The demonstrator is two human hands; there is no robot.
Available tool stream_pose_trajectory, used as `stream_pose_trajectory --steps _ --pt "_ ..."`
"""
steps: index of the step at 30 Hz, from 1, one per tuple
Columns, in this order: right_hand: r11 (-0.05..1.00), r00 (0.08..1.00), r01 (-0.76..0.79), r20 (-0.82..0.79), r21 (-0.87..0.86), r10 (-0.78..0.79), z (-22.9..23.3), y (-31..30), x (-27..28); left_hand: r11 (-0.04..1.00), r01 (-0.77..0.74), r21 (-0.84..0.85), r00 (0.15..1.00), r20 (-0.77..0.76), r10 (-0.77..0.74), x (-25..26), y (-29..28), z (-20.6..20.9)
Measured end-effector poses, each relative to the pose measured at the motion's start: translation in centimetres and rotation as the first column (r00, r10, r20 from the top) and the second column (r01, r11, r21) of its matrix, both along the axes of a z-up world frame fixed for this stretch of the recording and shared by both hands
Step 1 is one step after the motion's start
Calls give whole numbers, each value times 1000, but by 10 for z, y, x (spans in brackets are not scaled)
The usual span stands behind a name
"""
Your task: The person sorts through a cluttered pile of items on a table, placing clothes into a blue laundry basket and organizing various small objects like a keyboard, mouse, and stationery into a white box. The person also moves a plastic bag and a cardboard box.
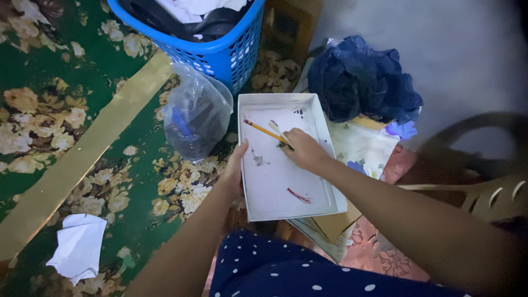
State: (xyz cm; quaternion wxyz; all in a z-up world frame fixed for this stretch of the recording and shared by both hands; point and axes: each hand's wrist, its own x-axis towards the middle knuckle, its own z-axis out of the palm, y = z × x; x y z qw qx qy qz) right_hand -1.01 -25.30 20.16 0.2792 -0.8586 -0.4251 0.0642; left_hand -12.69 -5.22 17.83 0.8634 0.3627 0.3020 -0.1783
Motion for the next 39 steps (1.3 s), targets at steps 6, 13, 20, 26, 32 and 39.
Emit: stream_pose_trajectory --steps 6,13,20,26,32,39 --pt "961 811 276 -535 -7 -237 0 -10 8 994 -70 84 994 91 62 3 5 6" --pt "439 110 894 -994 93 -14 -69 -84 87 982 -123 142 954 289 78 18 44 -29" --pt "321 -148 945 -960 -67 237 -268 -166 150 995 -77 64 992 103 70 43 70 -81" --pt "314 -211 889 -906 -333 -366 -379 -171 151 996 -74 59 983 175 62 60 71 -123" --pt "432 -186 827 -900 -360 -393 -389 -168 151 997 -39 71 992 123 30 71 56 -130" --pt "465 515 856 -285 226 -809 -248 -125 115 992 -107 66 964 249 87 79 26 -108"
